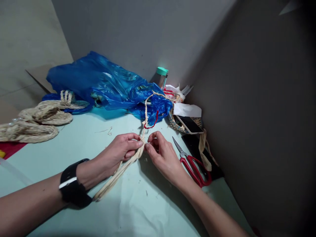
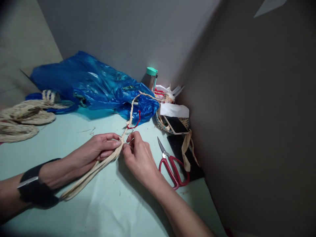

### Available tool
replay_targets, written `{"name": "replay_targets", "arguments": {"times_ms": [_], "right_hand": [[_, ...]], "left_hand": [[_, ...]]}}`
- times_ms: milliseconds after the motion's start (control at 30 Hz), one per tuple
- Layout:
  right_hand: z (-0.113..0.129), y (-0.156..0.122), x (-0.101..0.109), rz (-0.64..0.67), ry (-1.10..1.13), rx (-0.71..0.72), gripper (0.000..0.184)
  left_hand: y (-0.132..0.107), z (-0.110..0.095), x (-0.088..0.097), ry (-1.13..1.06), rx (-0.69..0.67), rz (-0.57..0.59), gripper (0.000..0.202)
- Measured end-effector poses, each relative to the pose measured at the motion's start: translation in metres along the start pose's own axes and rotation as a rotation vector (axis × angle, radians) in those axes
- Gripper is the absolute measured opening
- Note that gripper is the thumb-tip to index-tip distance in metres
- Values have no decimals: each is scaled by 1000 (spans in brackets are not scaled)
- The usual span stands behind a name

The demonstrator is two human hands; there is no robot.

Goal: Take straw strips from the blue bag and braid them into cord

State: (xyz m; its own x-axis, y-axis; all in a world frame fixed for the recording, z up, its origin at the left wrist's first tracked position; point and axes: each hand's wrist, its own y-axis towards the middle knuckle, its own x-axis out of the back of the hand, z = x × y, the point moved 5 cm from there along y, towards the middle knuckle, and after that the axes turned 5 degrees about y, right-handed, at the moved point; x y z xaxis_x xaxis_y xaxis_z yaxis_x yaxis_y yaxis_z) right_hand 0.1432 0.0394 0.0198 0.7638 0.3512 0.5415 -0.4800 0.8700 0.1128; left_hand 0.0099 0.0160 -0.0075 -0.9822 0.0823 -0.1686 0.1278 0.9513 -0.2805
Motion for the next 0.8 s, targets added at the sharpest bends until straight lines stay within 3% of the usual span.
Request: {"name": "replay_targets", "arguments": {"times_ms": [200, 267, 433, 667, 800], "right_hand": [[28, -13, 0, -196, -350, 235, 33], [28, -16, -10, -134, -429, 228, 32], [18, -17, -22, 20, -458, 150, 5], [13, -17, -25, 85, -430, 65, 13], [11, -17, -19, 168, -213, 22, 11]], "left_hand": [[2, 4, 2, 32, -40, -69, 16], [2, 5, 2, 18, -40, -80, 17], [2, 5, 2, 35, -40, -100, 16], [2, 5, 3, 21, -34, -97, 15], [1, 2, 1, 9, -34, -52, 13]]}}
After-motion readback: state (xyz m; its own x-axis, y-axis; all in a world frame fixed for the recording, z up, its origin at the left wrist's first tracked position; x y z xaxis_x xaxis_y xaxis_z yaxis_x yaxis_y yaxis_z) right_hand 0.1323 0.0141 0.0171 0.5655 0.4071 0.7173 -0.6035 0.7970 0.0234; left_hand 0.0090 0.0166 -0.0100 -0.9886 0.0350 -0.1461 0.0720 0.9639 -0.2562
